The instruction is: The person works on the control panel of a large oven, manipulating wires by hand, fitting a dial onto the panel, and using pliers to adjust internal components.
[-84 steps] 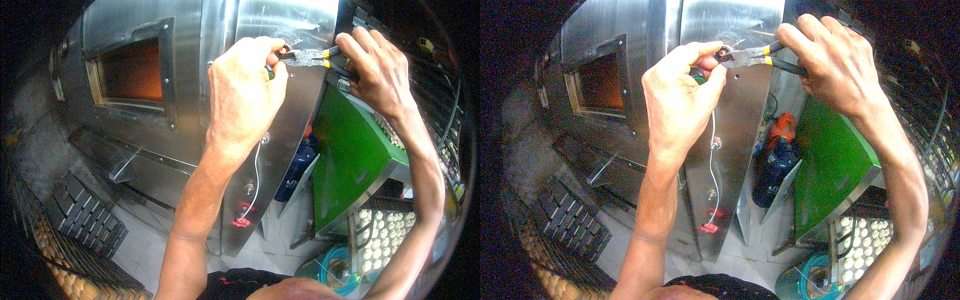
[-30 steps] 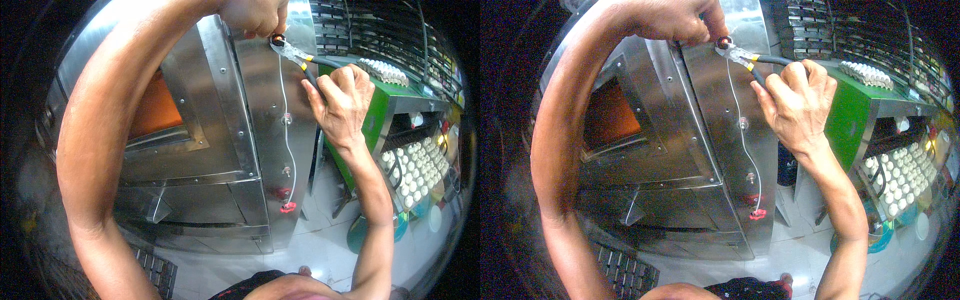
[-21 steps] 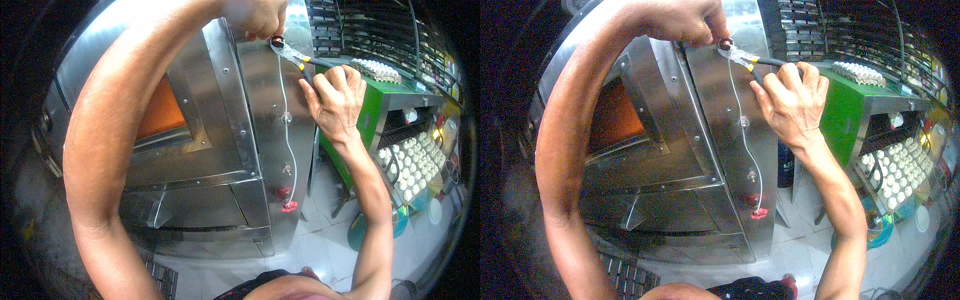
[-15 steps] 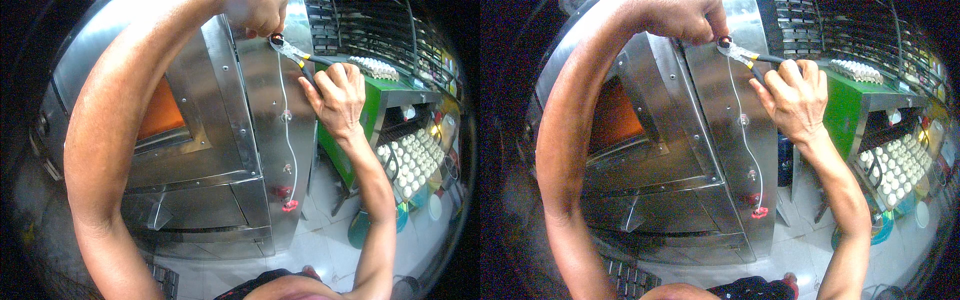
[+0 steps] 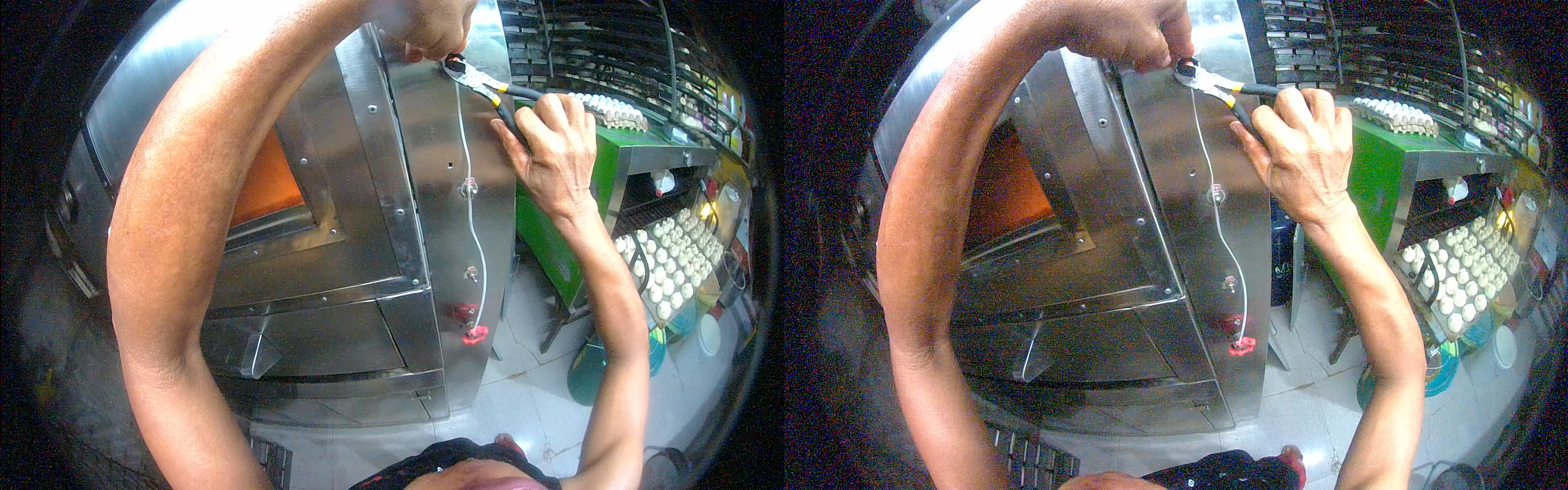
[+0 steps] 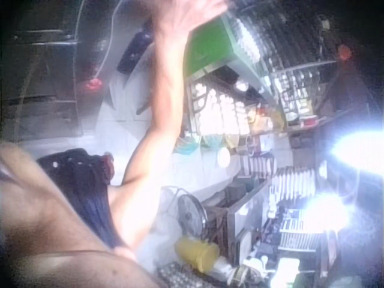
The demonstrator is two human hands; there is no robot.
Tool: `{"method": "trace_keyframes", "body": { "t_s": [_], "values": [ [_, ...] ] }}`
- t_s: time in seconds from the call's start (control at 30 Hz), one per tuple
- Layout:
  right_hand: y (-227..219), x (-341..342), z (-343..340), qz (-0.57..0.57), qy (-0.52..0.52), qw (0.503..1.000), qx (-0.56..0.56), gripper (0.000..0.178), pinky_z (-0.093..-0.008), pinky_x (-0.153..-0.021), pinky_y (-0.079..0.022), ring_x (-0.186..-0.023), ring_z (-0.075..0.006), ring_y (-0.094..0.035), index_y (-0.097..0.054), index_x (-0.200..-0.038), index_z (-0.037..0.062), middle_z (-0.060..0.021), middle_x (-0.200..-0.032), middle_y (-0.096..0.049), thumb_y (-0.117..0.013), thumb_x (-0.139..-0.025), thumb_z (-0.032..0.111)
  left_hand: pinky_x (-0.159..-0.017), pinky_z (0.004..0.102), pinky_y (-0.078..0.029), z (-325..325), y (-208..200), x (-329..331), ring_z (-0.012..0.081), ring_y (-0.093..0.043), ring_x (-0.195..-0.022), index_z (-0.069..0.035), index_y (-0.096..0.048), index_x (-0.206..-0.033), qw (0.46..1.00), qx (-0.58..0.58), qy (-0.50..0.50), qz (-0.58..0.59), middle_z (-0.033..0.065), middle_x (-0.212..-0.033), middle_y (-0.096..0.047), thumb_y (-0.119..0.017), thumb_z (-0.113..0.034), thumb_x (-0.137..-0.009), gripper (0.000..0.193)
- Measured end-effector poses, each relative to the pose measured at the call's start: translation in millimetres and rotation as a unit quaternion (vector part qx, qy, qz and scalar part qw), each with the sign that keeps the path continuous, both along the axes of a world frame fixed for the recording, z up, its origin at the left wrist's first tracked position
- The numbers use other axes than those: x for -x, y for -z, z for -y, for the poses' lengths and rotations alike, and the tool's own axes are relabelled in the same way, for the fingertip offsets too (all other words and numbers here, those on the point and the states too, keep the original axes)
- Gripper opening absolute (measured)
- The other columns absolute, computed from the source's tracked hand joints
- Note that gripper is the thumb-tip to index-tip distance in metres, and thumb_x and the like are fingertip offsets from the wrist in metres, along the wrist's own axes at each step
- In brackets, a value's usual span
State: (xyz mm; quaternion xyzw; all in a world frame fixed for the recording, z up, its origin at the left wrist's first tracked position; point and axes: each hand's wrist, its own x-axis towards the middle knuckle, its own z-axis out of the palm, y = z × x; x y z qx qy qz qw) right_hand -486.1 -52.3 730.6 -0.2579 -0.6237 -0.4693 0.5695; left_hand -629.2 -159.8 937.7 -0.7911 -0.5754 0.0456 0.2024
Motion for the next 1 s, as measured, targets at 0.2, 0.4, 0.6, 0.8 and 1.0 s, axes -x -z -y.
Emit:
{"method": "trace_keyframes", "body": {
  "t_s": [0.2, 0.4, 0.6, 0.8, 1.0],
  "values": [
    [-3, -2, 3, 0.018, 0.01, 1.0, 0.0, 0.026, -0.0414, -0.071, -0.041, -0.093, -0.0255, -0.056, -0.063, -0.082, 0.016, -0.0022, -0.09, -0.056, -0.08, -0.079, 0.035, -0.045, 0.0345, -0.044, 1, -3, 4, 0.0167, -0.059, -0.053, 0.001, -0.077, -0.1, 0.999, 0.024, -0.032, 0.032, 0.0084, -0.068, -0.067, -0.054, 0.008, -0.073, 0.036],
    [-5, -2, 0, 0.009, 0.024, 0.999, -0.024, 0.027, -0.0442, -0.077, -0.039, -0.101, -0.0276, -0.056, -0.062, -0.081, 0.017, -0.0018, -0.09, -0.056, -0.08, -0.078, 0.037, -0.045, 0.0351, -0.044, -2, 1, 5, 0.0175, -0.059, -0.054, 0.002, -0.076, -0.095, 1.0, 0.008, 0.001, 0.024, 0.0083, -0.066, -0.066, -0.053, 0.01, -0.072, 0.033],
    [-6, -5, -4, 0.02, 0.011, 0.999, -0.027, 0.028, -0.0436, -0.079, -0.039, -0.104, -0.0276, -0.056, -0.062, -0.081, 0.0169, -0.0021, -0.091, -0.056, -0.08, -0.078, 0.038, -0.048, 0.0365, -0.046, -10, 5, 2, 0.0191, -0.061, -0.057, 0.003, -0.075, -0.093, 0.999, -0.011, -0.028, 0.013, 0.0094, -0.068, -0.067, -0.051, 0.011, -0.071, 0.034],
    [-5, -6, -6, 0.022, 0.012, 0.999, -0.024, 0.028, -0.0437, -0.08, -0.039, -0.105, -0.028, -0.056, -0.062, -0.082, 0.0167, -0.0019, -0.092, -0.057, -0.08, -0.077, 0.037, -0.049, 0.0362, -0.048, -3, 1, 3, 0.0196, -0.063, -0.059, 0.003, -0.076, -0.098, 1.0, 0.012, 0.008, 0.002, 0.0113, -0.072, -0.069, -0.051, 0.01, -0.072, 0.037],
    [-6, -4, -6, 0.019, -0.003, 0.999, -0.028, 0.028, -0.0448, -0.082, -0.04, -0.107, -0.0288, -0.056, -0.062, -0.082, 0.0165, -0.0017, -0.092, -0.058, -0.081, -0.078, 0.037, -0.055, 0.0354, -0.052, 10, 4, -4, 0.02, -0.067, -0.066, 0.001, -0.077, -0.104, 1.0, -0.009, -0.021, -0.015, 0.013, -0.079, -0.073, -0.052, 0.01, -0.073, 0.041]
  ]
}}
